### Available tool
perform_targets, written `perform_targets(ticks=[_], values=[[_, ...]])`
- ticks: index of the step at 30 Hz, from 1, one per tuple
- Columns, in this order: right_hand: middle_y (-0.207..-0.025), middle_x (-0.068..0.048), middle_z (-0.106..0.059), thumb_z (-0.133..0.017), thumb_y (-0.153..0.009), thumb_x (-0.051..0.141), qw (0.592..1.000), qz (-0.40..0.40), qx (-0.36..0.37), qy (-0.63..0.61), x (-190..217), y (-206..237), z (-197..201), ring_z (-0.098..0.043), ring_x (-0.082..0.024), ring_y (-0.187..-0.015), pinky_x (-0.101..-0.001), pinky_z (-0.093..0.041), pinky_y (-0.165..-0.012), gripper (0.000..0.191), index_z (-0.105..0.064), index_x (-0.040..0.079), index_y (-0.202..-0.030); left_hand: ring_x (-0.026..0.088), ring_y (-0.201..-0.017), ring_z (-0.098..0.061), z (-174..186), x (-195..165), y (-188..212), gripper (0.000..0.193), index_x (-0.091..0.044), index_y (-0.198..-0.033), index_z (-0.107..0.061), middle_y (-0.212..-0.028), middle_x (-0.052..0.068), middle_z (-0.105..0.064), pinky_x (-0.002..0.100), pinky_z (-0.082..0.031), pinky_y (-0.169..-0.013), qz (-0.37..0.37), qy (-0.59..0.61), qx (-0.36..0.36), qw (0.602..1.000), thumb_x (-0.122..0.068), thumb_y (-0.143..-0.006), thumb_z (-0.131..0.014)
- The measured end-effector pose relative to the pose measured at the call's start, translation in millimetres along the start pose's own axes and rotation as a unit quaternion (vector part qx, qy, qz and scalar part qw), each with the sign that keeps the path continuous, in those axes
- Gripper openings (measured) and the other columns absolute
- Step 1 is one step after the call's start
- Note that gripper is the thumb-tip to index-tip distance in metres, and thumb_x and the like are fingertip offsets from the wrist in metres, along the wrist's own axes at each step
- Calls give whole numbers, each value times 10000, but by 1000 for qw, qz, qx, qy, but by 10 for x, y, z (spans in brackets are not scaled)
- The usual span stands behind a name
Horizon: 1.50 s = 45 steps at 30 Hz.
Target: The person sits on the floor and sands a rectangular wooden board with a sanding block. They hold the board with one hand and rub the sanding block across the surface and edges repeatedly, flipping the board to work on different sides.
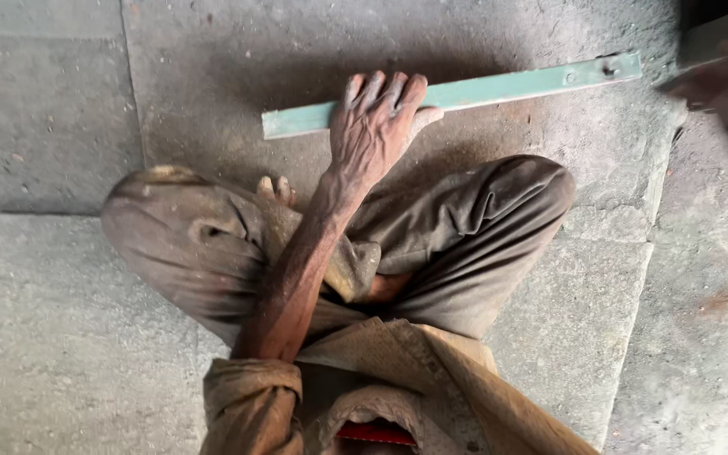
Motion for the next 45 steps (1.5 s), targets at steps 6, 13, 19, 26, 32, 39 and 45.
perform_targets(ticks=[6,13,19,26,32,39,45], values=[[-1437,-118,-561,-585,-1057,307,998,-46,23,32,-229,-105,-63,-620,-202,-1286,-239,-601,-815,407,-489,153,-1422,220,-877,-554,113,-152,55,449,-86,-1194,-620,-944,40,-615,416,-447,-848,-8,1,45,999,-522,-1093,-659],[-1360,-115,-596,-635,-1057,311,998,-44,23,34,-328,-381,-133,-652,-198,-1213,-270,-626,-815,405,-513,113,-1389,209,-924,-559,344,-234,85,474,-86,-1231,-615,-987,32,-607,406,-447,-891,6,0,34,999,-524,-1061,-678],[-1294,-112,-625,-678,-1056,314,998,-47,26,35,-342,-607,-163,-679,-196,-1150,-296,-648,-815,411,-534,78,-1360,194,-889,-546,260,-245,99,515,-92,-1195,-628,-951,17,-605,396,-446,-874,-20,-24,13,999,-587,-1054,-648],[-1218,-108,-660,-728,-1056,318,996,-68,29,43,-351,-493,-122,-711,-193,-1077,-326,-674,-815,426,-558,37,-1327,188,-882,-555,83,-135,110,514,-96,-1213,-632,-968,19,-625,383,-440,-823,-1,-24,30,999,-596,-1094,-638],[-1152,-105,-689,-771,-1055,321,914,-261,-218,-222,-72,-98,-206,-738,-190,-1015,-352,-696,-815,445,-578,2,-1299,203,-865,-577,8,-97,133,529,-87,-1231,-633,-977,39,-654,397,-447,-791,5,-28,38,999,-598,-1096,-607],[-1147,-131,-667,-823,-1100,236,564,-281,-520,-577,-101,188,-1035,-711,-225,-981,-399,-647,-800,504,-539,-62,-1390,234,-928,-620,-5,-48,28,483,-85,-1268,-641,-1067,81,-699,417,-461,-823,3,-1,41,999,-541,-1116,-599],[-961,-84,-612,-892,-911,451,470,-345,-568,-581,-150,286,-1277,-698,-204,-833,-394,-668,-665,693,-507,-1,-1267,271,-984,-670,19,-74,19,510,-77,-1248,-632,-1081,91,-732,451,-489,-887,15,11,34,999,-557,-1084,-577]])
Point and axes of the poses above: each hand's wrist, its own y-axis away from the middle knuckle, its own z-axis out of the back of the hand, x = y × z, the point moved 10 cm from there along -y, towards the middle knuckle
